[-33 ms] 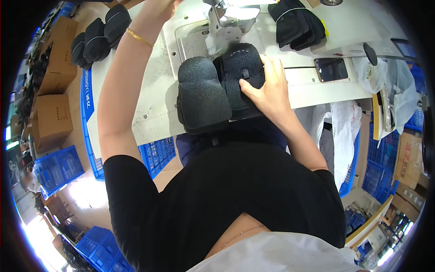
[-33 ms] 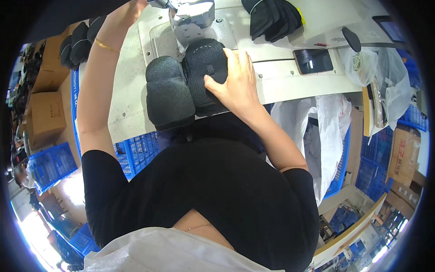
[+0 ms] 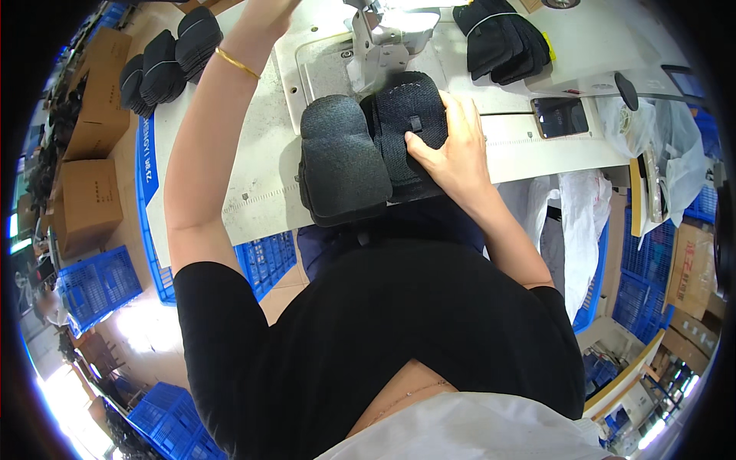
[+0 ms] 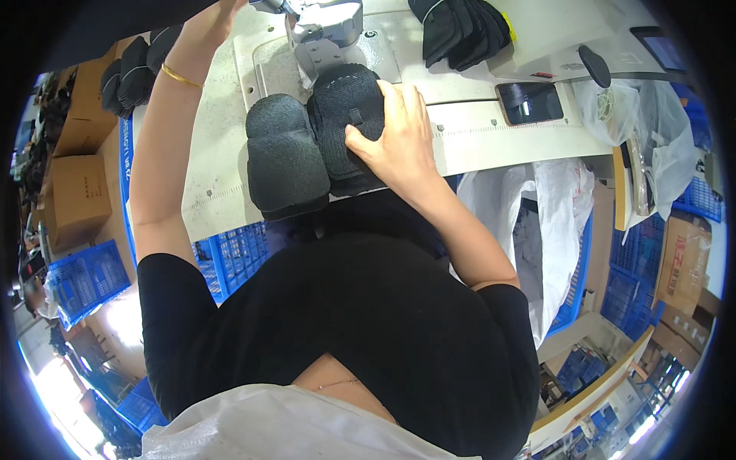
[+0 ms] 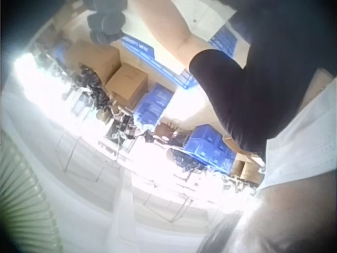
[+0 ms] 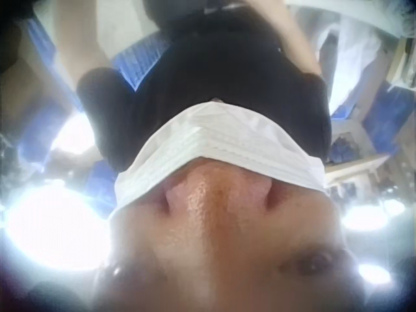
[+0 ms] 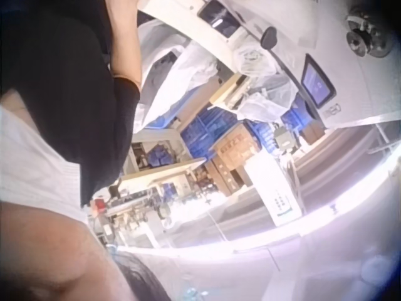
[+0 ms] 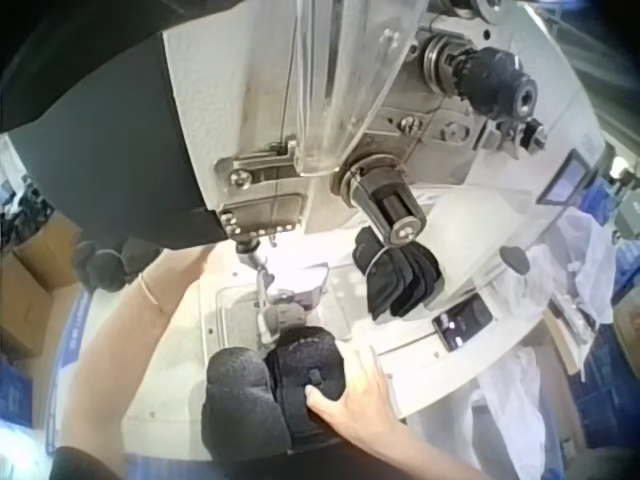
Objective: The person sews pieces of black fabric together using a sewing machine, repeatedly aligning the edges of the pieces by hand and feeding them through the machine.
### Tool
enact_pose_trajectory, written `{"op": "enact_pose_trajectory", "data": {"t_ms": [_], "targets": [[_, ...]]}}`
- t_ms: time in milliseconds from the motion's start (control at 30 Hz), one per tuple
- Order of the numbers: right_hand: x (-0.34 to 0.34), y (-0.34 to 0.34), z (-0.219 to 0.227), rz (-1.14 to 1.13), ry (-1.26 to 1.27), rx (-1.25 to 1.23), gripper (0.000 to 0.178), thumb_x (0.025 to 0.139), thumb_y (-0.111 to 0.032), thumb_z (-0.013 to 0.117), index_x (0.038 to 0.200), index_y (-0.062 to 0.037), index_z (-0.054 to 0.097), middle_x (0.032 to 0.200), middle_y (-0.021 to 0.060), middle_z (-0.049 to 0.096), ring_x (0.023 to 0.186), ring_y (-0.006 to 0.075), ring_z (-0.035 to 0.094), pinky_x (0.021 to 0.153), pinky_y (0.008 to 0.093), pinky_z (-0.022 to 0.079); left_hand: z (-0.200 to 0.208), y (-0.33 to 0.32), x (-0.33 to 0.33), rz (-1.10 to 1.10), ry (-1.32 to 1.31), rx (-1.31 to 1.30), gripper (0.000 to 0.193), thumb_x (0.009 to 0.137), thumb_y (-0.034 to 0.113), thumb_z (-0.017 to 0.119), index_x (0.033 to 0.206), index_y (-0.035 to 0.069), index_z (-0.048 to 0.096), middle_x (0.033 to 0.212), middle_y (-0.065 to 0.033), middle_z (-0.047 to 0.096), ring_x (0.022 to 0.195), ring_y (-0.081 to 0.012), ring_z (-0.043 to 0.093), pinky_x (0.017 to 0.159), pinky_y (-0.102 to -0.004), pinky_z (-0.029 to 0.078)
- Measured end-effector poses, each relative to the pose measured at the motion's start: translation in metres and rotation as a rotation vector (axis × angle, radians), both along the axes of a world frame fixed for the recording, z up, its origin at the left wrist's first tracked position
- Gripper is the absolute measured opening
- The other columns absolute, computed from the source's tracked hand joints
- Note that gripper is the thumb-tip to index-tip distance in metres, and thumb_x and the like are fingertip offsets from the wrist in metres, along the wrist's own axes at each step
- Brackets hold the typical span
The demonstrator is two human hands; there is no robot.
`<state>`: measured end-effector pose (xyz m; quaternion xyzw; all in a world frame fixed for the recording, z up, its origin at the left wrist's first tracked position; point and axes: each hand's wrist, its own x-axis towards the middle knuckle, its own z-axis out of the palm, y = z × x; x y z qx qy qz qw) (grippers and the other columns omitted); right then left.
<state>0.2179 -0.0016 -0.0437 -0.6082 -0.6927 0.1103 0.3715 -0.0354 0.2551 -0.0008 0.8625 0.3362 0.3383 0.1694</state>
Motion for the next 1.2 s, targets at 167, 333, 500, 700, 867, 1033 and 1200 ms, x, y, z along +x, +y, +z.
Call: {"op": "enact_pose_trajectory", "data": {"t_ms": [167,333,500,700,867,1033,1200], "targets": [[0.011,-0.003,-0.008,-0.070,-0.006,0.127,0.072,0.072,-0.021,0.078,0.133,0.0035,0.047,0.116,0.0201,0.052,0.110,0.0360,0.051,0.095,0.0450,0.043,0.017,-0.146,0.024,0.200,0.045,-0.173,0.060,0.080,0.032,0.080,0.122,-0.004,0.058,0.110,-0.0168,0.062,0.105,-0.0275,0.061,0.088,-0.0367,0.051],[0.000,-0.008,-0.001,-0.095,-0.177,0.282,0.066,0.076,-0.017,0.076,0.135,-0.0009,0.051,0.120,0.0177,0.053,0.110,0.0328,0.052,0.097,0.0436,0.040,0.002,-0.232,0.022,0.227,0.156,-0.033,0.069,0.070,0.034,0.085,0.124,0.002,0.058,0.132,-0.0225,0.045,0.123,-0.0415,0.044,0.104,-0.0458,0.038],[0.011,-0.007,0.006,0.030,-0.242,0.334,0.049,0.081,-0.005,0.069,0.129,-0.0040,0.059,0.108,0.0091,0.062,0.099,0.0271,0.057,0.092,0.0415,0.040,0.009,-0.241,0.029,0.232,0.287,0.312,0.064,0.071,0.019,0.084,0.125,0.002,0.054,0.133,-0.0200,0.046,0.125,-0.0373,0.047,0.103,-0.0450,0.041],[-0.001,0.015,0.049,0.131,0.639,0.496,0.019,0.093,0.000,0.061,0.112,0.0013,0.059,0.094,0.0049,0.067,0.074,0.0052,0.060,0.065,0.0198,0.047,0.051,-0.221,0.026,0.089,-1.023,-1.049,0.028,0.082,-0.003,0.073,0.109,-0.002,0.066,0.102,-0.0121,0.071,0.093,-0.0183,0.069,0.086,-0.0302,0.057],[-0.021,0.024,0.071,0.414,0.769,0.039,0.015,0.092,0.000,0.059,0.107,0.0003,0.063,0.092,0.0033,0.067,0.084,0.0054,0.062,0.074,0.0199,0.049,0.049,-0.228,0.046,0.080,-1.076,-1.048,0.022,0.082,-0.003,0.073,0.103,-0.001,0.071,0.097,-0.0093,0.073,0.086,-0.0157,0.070,0.079,-0.0284,0.057],[-0.018,0.020,0.069,0.422,0.852,-0.133,0.014,0.091,-0.001,0.060,0.104,0.0026,0.064,0.091,0.0032,0.066,0.083,0.0051,0.062,0.073,0.0203,0.050,0.043,-0.227,0.048,0.094,-1.084,-1.023,0.020,0.083,-0.002,0.074,0.103,0.000,0.070,0.097,-0.0078,0.072,0.088,-0.0147,0.069,0.081,-0.0280,0.056],[-0.013,-0.002,0.062,0.366,0.800,-0.180,0.013,0.090,0.001,0.064,0.102,0.0033,0.064,0.095,0.0051,0.064,0.078,0.0067,0.061,0.065,0.0200,0.050,0.037,-0.218,0.049,0.169,-1.259,-0.834,0.018,0.086,-0.002,0.071,0.103,0.001,0.068,0.098,-0.0074,0.071,0.088,-0.0152,0.068,0.082,-0.0286,0.056]]}}
